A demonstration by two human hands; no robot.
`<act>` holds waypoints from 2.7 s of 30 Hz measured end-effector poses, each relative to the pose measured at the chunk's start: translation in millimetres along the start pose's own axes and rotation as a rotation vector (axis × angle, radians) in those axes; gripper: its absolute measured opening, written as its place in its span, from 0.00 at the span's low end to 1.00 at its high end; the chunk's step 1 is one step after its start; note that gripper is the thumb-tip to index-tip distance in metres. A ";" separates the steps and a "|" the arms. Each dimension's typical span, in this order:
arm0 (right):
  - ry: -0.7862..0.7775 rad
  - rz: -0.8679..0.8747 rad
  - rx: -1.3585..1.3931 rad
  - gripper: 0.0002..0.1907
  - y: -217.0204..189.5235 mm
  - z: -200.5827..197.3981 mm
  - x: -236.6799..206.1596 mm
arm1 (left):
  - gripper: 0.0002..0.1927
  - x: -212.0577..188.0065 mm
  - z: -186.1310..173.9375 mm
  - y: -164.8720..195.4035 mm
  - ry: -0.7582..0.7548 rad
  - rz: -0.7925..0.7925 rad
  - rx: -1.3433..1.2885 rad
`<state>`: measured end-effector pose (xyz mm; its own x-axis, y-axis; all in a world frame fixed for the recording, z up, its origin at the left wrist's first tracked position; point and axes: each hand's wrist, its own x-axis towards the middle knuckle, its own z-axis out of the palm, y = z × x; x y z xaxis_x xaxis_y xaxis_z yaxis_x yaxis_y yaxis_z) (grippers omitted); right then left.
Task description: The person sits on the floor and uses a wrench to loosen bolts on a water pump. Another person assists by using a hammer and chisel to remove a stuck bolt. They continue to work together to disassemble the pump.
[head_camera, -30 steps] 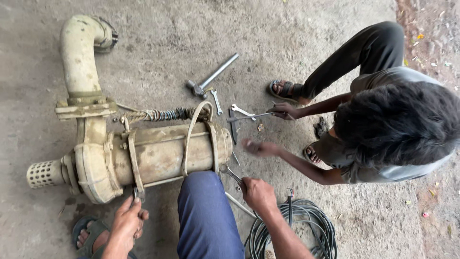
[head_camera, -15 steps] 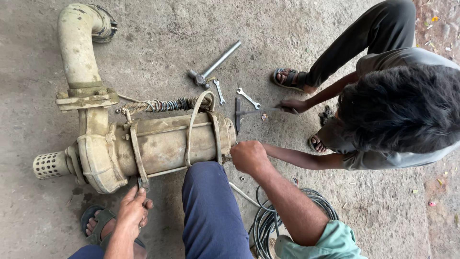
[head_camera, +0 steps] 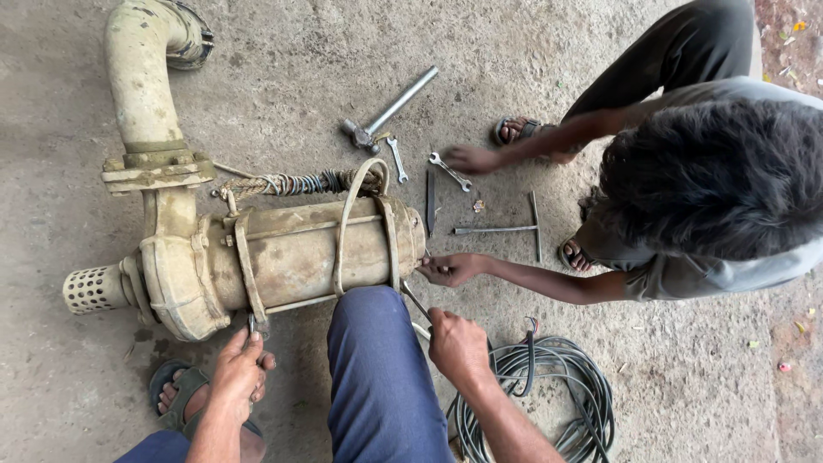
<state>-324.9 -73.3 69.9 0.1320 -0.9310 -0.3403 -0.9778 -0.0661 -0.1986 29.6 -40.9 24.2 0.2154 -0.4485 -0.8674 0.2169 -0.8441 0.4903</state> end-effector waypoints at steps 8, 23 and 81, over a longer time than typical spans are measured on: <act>-0.317 0.089 0.086 0.18 -5.6 13.0 0.9 | 0.21 1.0 0.1 2.3 0.011 -0.010 0.022; 0.028 0.005 0.455 0.20 25.7 88.1 -11.5 | 0.26 2.5 3.0 -5.6 0.012 0.012 -0.112; -0.483 -0.039 -0.048 0.14 10.1 -50.6 57.0 | 0.30 10.8 -3.2 -14.3 0.008 0.014 -0.152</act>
<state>-335.4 -145.2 95.0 0.2184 -0.6555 -0.7230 -0.9754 -0.1247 -0.1816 31.9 -32.7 8.1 0.2267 -0.4573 -0.8599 0.3549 -0.7834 0.5102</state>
